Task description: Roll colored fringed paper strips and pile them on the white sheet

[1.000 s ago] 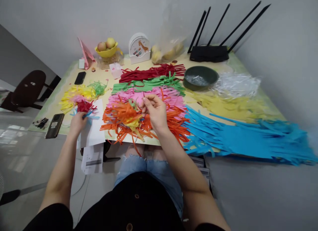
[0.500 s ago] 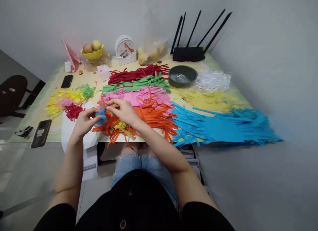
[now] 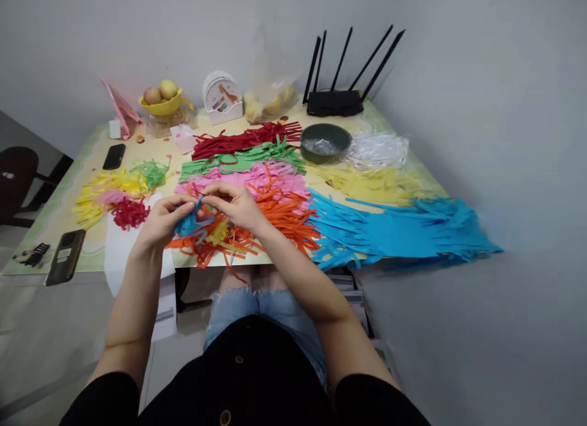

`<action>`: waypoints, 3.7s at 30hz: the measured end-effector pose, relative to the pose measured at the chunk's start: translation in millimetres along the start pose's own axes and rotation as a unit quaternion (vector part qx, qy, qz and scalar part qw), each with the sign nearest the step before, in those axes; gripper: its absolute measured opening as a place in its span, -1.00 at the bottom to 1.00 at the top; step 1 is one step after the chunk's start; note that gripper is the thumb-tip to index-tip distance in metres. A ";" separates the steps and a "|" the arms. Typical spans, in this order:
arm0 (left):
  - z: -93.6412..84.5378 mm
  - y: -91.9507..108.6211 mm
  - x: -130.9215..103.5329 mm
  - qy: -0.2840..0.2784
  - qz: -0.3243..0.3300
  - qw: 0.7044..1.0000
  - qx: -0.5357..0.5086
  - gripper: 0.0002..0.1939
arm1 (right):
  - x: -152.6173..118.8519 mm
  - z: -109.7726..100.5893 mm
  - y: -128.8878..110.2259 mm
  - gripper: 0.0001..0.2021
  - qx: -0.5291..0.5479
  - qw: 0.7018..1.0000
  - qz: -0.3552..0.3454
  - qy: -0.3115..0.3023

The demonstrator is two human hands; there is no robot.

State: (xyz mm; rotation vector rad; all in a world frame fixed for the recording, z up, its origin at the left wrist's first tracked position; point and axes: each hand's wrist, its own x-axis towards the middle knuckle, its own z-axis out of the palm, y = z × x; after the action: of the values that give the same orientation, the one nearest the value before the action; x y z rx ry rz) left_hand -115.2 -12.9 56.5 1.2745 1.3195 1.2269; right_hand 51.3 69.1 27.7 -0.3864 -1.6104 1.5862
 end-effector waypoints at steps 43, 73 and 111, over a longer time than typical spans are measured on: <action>15.4 -9.0 -9.2 0.131 0.249 0.866 0.413 -0.91 | -13.0 4.8 1.4 -0.46 0.079 0.990 0.102 0.053; -130.2 -57.3 -32.6 0.357 0.060 0.870 0.334 -0.73 | -9.0 -4.9 10.9 -0.65 -0.018 0.985 0.006 0.173; 12.5 -5.8 8.8 0.197 0.093 0.975 0.030 -0.72 | -19.7 7.4 -13.3 -0.76 -0.109 0.990 -0.006 0.090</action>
State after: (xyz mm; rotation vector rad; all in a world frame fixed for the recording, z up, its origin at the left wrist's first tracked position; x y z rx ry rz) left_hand -103.9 -3.2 49.7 1.2601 1.5509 1.6478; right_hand 62.4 47.8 34.5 -0.6164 -1.6463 1.3289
